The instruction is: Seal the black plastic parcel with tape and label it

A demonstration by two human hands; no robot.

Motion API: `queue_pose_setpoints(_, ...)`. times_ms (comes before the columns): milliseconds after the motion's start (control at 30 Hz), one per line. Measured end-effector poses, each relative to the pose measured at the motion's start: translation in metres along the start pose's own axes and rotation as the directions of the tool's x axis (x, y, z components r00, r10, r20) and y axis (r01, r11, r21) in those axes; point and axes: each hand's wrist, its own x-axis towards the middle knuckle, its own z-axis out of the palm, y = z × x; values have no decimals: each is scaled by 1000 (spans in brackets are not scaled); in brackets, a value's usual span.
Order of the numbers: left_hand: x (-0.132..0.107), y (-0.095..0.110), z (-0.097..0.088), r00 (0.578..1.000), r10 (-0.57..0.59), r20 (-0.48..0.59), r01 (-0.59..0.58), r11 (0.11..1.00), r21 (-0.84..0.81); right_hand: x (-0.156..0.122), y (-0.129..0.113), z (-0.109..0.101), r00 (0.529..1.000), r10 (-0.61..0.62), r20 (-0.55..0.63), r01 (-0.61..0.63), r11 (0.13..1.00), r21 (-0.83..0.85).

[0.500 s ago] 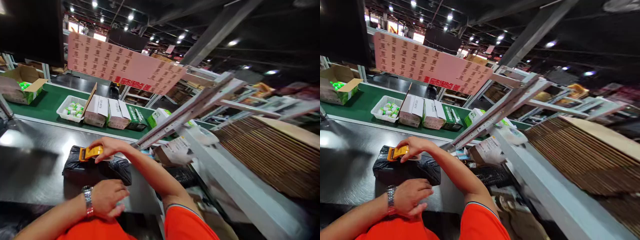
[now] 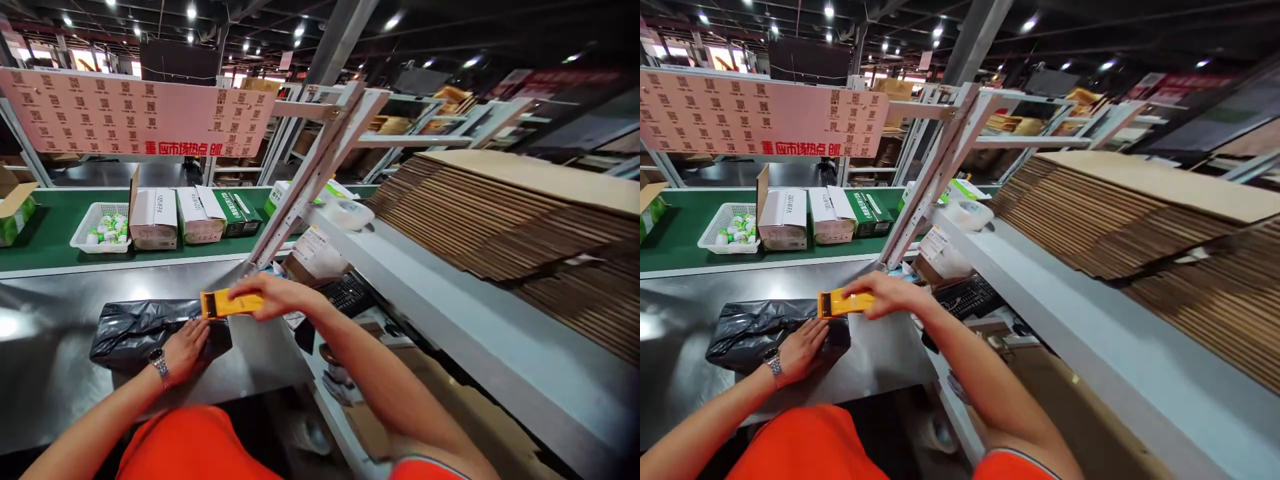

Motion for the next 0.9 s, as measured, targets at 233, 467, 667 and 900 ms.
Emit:
queue_pose_setpoints(233, -45, 4, -3, 970, 172, -175, -132, 967, 217, -118, 121, 76, 926, 307, -219, -278, 948, 154)
queue_pose_setpoints(467, -156, -57, -64, 880, -147, -451, 296, 913, 279, -85, 177, 199, 843, 384, -377, -152, 842, 518)
queue_pose_setpoints(667, -193, -155, -64, 906, -238, -351, 312, 934, 173, -69, 204, 215, 801, 498, -332, -127, 684, 718)
queue_pose_setpoints(900, -141, -192, -81, 809, -452, -377, 394, 892, -223, -33, 227, 206, 792, 593, -142, -130, 392, 911)
